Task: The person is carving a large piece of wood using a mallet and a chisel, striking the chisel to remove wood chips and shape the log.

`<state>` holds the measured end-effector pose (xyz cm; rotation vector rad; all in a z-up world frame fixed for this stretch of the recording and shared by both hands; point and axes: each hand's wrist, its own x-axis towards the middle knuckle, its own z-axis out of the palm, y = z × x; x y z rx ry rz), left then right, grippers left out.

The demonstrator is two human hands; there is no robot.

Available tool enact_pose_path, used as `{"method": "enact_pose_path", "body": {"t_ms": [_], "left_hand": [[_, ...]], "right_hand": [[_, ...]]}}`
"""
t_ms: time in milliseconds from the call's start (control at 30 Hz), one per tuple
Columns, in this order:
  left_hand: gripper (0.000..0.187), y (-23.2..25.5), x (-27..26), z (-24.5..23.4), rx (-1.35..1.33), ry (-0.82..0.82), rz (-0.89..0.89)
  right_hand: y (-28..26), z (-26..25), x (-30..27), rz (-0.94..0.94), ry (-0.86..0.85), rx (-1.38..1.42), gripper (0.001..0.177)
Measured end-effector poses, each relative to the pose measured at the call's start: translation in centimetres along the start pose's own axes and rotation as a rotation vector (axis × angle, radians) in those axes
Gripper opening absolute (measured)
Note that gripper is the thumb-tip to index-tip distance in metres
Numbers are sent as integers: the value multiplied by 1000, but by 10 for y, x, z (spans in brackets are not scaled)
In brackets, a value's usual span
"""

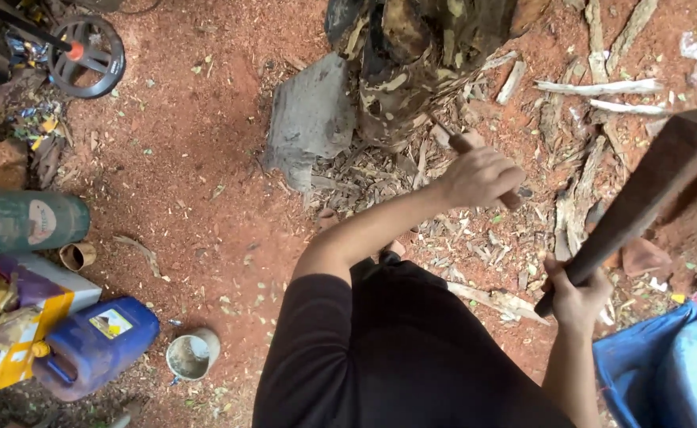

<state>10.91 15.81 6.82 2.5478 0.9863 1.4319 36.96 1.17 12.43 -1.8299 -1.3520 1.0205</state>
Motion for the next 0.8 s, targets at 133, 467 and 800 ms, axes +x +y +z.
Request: {"method": "enact_pose_path", "body": {"t_ms": [133,467,800], "left_hand": [[15,-22,6,-7,165,91,95],[35,-35,-29,-40,46,-319,-139],[17,4,15,-78,-284,-162,-74]], "right_hand": [[8,-3,-22,-142,88,54,17],[-11,67,-83,-178,200,196,13],[-21,70,-115,-329,336,234,7]]}}
